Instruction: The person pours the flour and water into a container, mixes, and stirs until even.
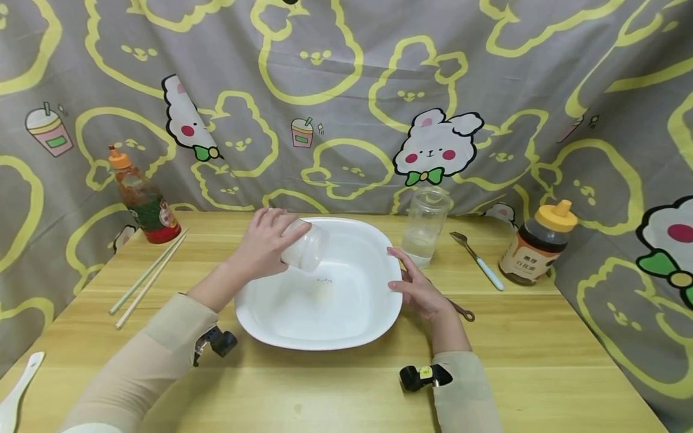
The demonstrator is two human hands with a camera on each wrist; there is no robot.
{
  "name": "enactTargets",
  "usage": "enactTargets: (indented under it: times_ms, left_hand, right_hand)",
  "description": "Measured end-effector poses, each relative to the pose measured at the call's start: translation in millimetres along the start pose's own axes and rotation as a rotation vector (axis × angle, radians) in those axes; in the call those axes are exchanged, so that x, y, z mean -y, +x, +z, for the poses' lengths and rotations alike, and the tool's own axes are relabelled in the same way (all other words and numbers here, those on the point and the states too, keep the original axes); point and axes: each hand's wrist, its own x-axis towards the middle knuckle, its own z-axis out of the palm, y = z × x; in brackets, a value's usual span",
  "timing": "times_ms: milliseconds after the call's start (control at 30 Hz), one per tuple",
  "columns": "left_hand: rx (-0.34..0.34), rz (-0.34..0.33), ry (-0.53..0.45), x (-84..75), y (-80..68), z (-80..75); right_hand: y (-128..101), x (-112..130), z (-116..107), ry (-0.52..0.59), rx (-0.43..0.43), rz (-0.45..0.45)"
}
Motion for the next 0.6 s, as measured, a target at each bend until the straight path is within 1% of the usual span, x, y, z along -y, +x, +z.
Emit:
enactTargets:
  times_ms: [100,233,333,500,600]
  left_hand:
    - [-0.010,-0.031,-0.031,1.8,-0.7,-0.6]
    - [-0.008,-0.008,-0.002,2.7,-1.2,-2.4]
    - [0.000,0.037,0.036,1.9,-1.1,-3.1]
    - [0.007,0.049,0.047,0.7,-0.2,-1.9]
    - [-0.010,0.031,0.045,1.1,-0.3,-0.6]
  right_hand:
    - [0.0,1.5,0.6,-0.002,0.004,0.004]
    - [0.1,1.4,0.1,-0.005,0.004,0.009]
    - [0.3,0.6,-0.7,-0.003,0.007,0.004]
    - [0.5,0.0,-1.0,0.001,0.009,-0.001]
    - [0.7,0.2,-1.2,-0.003,0.008,0.000]
